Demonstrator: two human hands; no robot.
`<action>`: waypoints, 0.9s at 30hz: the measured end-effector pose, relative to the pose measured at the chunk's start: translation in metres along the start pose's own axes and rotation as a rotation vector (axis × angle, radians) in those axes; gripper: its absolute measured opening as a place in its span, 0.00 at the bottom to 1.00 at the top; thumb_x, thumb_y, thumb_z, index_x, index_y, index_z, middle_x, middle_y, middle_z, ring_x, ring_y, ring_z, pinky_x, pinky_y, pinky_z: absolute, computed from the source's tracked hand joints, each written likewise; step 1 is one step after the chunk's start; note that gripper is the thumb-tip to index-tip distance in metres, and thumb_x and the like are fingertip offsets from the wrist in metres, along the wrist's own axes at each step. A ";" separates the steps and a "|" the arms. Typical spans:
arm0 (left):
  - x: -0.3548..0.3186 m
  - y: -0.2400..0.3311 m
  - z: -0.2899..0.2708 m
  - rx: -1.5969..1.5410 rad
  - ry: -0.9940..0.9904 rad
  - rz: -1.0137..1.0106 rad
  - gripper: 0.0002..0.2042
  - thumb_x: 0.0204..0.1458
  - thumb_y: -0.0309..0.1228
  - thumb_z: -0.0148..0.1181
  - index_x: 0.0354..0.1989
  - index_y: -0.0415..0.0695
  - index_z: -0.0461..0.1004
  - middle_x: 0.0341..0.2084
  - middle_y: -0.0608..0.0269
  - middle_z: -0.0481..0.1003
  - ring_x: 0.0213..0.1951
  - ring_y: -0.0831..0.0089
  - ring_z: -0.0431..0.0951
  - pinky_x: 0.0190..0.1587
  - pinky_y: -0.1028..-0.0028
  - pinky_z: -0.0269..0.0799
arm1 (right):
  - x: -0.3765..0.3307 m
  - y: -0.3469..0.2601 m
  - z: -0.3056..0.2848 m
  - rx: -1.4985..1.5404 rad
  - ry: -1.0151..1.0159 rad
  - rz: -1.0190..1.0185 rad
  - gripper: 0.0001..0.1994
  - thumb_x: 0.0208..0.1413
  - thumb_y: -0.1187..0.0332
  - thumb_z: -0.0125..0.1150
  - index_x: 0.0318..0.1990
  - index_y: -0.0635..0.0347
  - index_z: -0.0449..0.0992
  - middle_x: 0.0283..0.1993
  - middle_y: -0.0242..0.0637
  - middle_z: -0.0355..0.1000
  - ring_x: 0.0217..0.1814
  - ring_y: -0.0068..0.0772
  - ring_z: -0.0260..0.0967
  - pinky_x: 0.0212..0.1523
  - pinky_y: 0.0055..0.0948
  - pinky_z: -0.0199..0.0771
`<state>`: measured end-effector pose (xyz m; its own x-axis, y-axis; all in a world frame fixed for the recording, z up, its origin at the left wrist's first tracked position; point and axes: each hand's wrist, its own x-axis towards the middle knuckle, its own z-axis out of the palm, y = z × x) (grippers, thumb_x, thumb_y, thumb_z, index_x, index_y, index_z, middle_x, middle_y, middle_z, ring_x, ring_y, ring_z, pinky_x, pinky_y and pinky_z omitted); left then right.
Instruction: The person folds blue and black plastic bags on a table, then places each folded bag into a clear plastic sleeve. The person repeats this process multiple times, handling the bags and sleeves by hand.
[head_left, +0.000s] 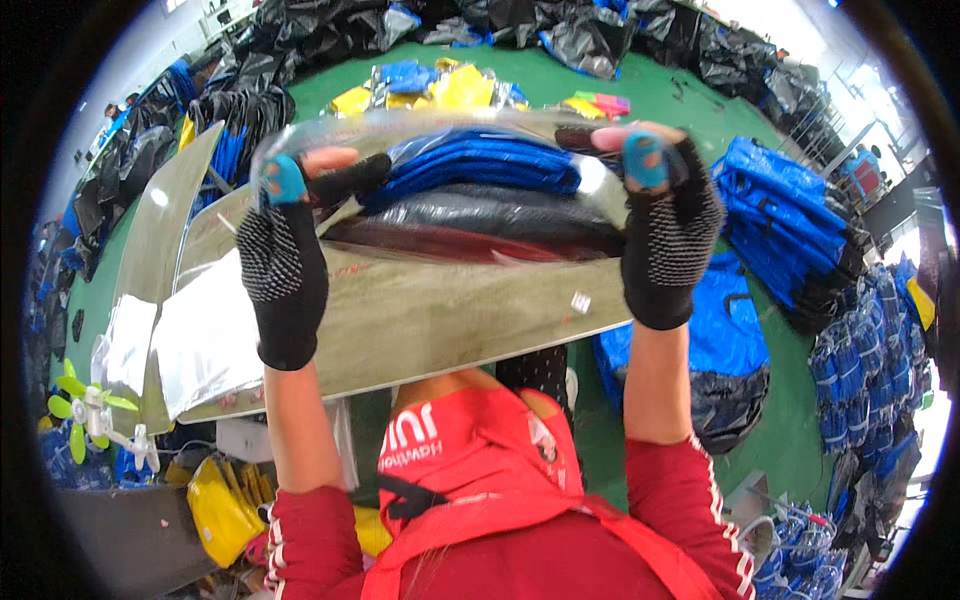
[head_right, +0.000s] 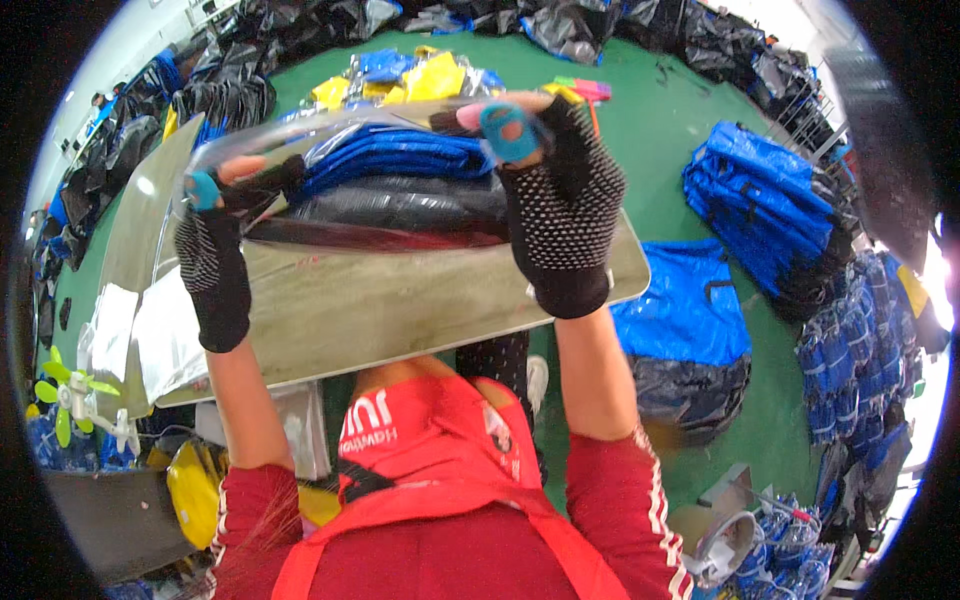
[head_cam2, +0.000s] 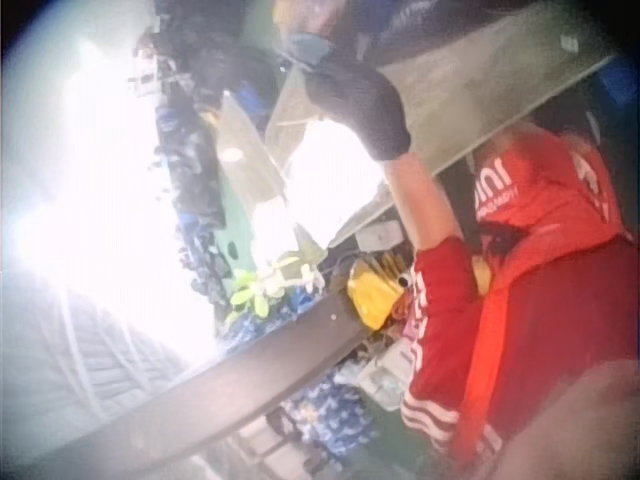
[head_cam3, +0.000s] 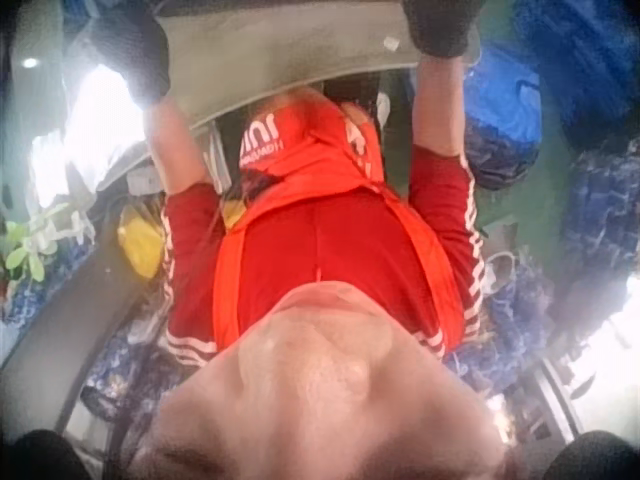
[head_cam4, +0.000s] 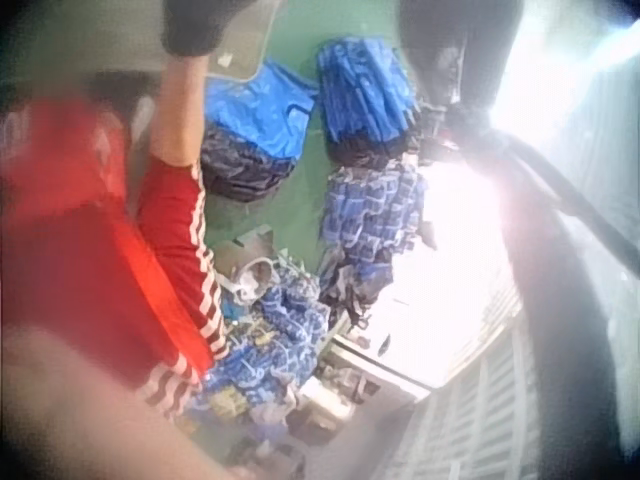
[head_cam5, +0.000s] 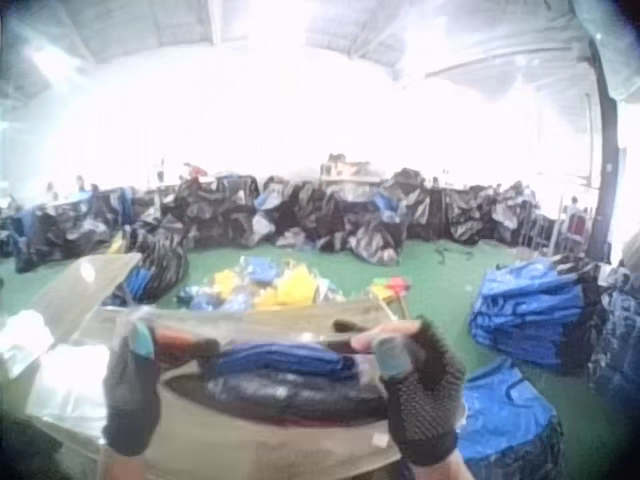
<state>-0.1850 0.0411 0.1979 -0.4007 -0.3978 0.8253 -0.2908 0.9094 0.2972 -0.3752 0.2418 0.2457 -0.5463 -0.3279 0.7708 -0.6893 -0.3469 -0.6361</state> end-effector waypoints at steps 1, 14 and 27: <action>0.002 0.004 -0.009 -0.190 -0.101 -0.292 0.17 0.64 0.40 0.44 0.45 0.40 0.74 0.36 0.52 0.76 0.39 0.61 0.76 0.41 0.67 0.70 | -0.001 -0.007 -0.007 0.084 -0.034 -0.014 0.08 0.59 0.70 0.56 0.42 0.64 0.75 0.36 0.35 0.77 0.38 0.23 0.72 0.43 0.24 0.71; -0.137 -0.068 0.114 -0.903 -0.633 -1.201 0.25 0.62 0.50 0.42 0.33 0.42 0.79 0.25 0.62 0.77 0.29 0.75 0.76 0.34 0.75 0.69 | -0.140 0.211 0.011 0.235 -0.292 1.138 0.20 0.65 0.53 0.46 0.47 0.59 0.76 0.33 0.40 0.77 0.34 0.37 0.75 0.38 0.40 0.74; -0.156 -0.040 0.094 -0.780 -0.425 -1.016 0.08 0.54 0.30 0.62 0.37 0.38 0.79 0.26 0.70 0.77 0.28 0.83 0.71 0.35 0.79 0.67 | -0.158 0.148 0.020 -0.241 -0.350 0.837 0.17 0.53 0.55 0.65 0.31 0.63 0.75 0.27 0.41 0.74 0.27 0.24 0.67 0.31 0.28 0.69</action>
<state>-0.1923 0.0559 0.0120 -0.5821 -0.8081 -0.0900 -0.1085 -0.0326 0.9936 -0.3813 0.2249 0.0292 -0.7619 -0.6475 -0.0133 -0.2386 0.2998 -0.9237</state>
